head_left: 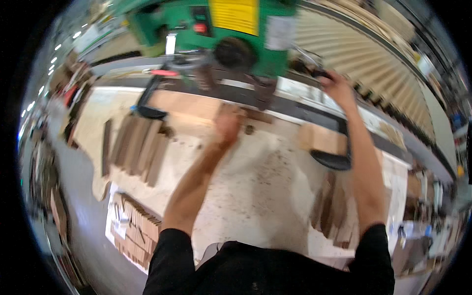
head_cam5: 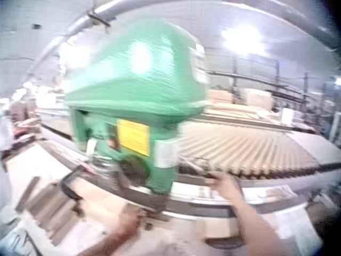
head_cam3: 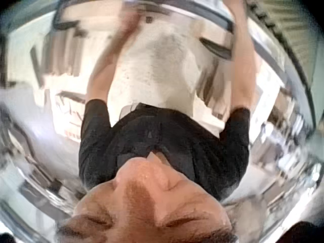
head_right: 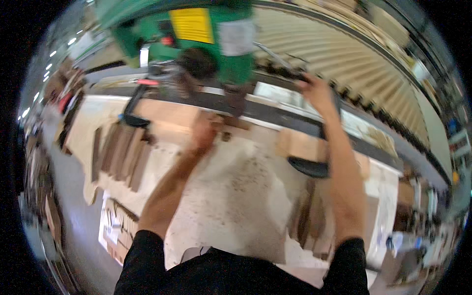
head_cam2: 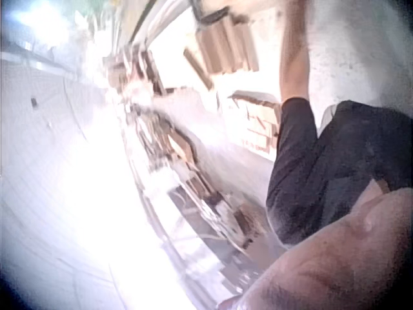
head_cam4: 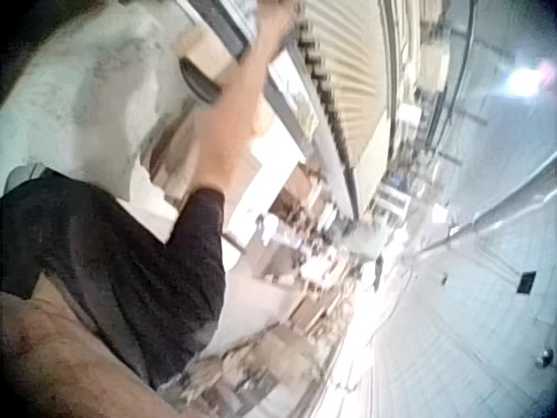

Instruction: The person operates a green drill press in a workshop, repeatedly drilling holes into small rectangular wooden blocks. They pick up each block from a stack, position it under the drill bit, lower the lever to drill, and then place the finished block onto a separate stack. The process is repeated continuously throughout the clip.

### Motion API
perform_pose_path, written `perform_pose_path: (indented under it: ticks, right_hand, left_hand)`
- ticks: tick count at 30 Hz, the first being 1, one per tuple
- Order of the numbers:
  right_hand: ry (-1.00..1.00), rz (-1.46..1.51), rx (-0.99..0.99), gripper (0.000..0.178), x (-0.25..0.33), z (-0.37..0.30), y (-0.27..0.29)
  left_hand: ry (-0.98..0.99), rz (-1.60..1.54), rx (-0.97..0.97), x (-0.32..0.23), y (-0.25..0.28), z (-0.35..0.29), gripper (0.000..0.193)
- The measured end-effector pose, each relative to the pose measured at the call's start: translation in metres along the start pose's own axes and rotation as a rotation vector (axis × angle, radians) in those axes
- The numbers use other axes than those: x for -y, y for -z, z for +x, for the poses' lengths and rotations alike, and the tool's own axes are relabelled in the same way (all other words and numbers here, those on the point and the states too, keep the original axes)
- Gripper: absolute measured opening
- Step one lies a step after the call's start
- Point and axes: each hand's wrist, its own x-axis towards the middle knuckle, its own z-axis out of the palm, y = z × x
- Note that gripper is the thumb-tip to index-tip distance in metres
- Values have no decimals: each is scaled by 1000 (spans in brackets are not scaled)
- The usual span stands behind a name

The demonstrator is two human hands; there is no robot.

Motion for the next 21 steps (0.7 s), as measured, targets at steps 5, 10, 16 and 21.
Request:
perform_pose_path:
  ticks: [5, 10, 16, 21]
  right_hand:
    - [72, -108, -91, 47, -2, -7, 64]
    - [96, -13, -62, 49, -96, 22, 32]
    - [-9, 203, 68, 44, -53, 56, -125]
    - [748, -314, -375, 38, -118, 106, -125]
  left_hand:
    - [228, 98, 259, -7, -36, -2, 25]
    - [-44, 53, 116, -38, 3, 23, 14]
    - [48, -2, 60, -30, 18, -1, 16]
    - [-12, -73, 15, -37, 7, 25, 14]
